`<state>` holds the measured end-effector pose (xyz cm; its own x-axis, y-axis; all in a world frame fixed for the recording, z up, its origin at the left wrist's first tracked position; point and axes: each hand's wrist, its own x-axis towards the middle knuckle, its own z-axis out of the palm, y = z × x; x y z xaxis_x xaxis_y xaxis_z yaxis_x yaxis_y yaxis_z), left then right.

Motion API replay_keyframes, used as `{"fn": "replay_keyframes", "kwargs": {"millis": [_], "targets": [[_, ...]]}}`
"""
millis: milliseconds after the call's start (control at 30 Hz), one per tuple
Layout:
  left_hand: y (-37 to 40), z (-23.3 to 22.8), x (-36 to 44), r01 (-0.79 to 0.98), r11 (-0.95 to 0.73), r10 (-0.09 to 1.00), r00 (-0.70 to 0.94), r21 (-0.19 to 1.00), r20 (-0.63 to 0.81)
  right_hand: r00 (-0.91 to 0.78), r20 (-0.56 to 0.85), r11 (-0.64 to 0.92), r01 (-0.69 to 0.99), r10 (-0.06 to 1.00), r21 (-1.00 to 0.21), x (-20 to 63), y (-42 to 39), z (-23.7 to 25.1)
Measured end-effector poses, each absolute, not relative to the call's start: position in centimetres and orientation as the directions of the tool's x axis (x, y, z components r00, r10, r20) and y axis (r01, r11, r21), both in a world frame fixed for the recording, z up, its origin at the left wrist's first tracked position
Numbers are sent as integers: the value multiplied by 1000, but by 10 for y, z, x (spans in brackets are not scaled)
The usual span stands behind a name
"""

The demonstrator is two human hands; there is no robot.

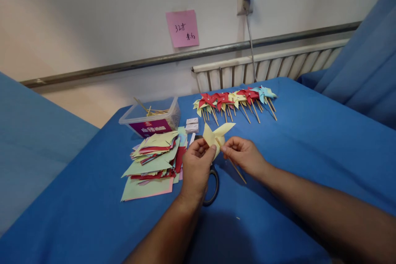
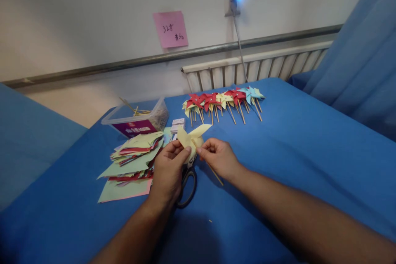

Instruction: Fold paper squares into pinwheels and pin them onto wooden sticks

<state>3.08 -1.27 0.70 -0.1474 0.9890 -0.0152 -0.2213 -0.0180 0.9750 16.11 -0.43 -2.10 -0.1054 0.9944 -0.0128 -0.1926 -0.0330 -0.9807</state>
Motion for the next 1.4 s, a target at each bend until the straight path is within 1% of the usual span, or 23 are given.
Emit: {"fn": "replay_keyframes", "kwargs": {"millis": [200, 333, 533, 633, 700, 800, 900, 967, 1033, 1200, 1400], "targets": [[-13, 4, 30, -200, -30, 986, -168, 979, -4, -35, -18, -23, -137, 999, -990, 160, -5, -20], [-14, 4, 27, -177, -48, 993, -119, 983, 27, -15, -15, -17, -106, 1000, -994, 161, -5, -17], [-15, 6, 25, -273, -98, 992, -98, 957, 74, -22, 34, 31, -139, 999, -990, 162, -5, -20], [-14, 6, 24, -278, -99, 992, -106, 955, 72, -25, 62, 58, -140, 998, -988, 162, -6, -20], [-13, 6, 24, -248, -76, 992, -112, 966, 50, -25, 67, 62, -166, 997, -984, 161, -6, -19], [-11, 8, 25, -198, -54, 986, -168, 979, 20, -49, 51, 38, -238, 998, -971, 162, -5, -17], [-9, 9, 26, -178, -86, 969, -243, 980, 41, -135, 29, -19, -338, 990, -941, 164, -4, -17], [-8, 9, 26, -186, -100, 964, -263, 977, 49, -205, 28, -59, -408, 978, -911, 165, -4, -17], [-8, 9, 26, -234, -69, 971, -237, 970, 12, -259, 33, -93, -460, 965, -883, 164, -5, -18], [-11, 11, 27, -406, 105, 988, -59, 908, -141, -345, 64, -121, -488, 936, -864, 161, -7, -20], [-13, 9, 27, -483, 185, 978, 2, 856, -210, -339, 67, -133, -534, 938, -835, 162, -6, -21]]}}
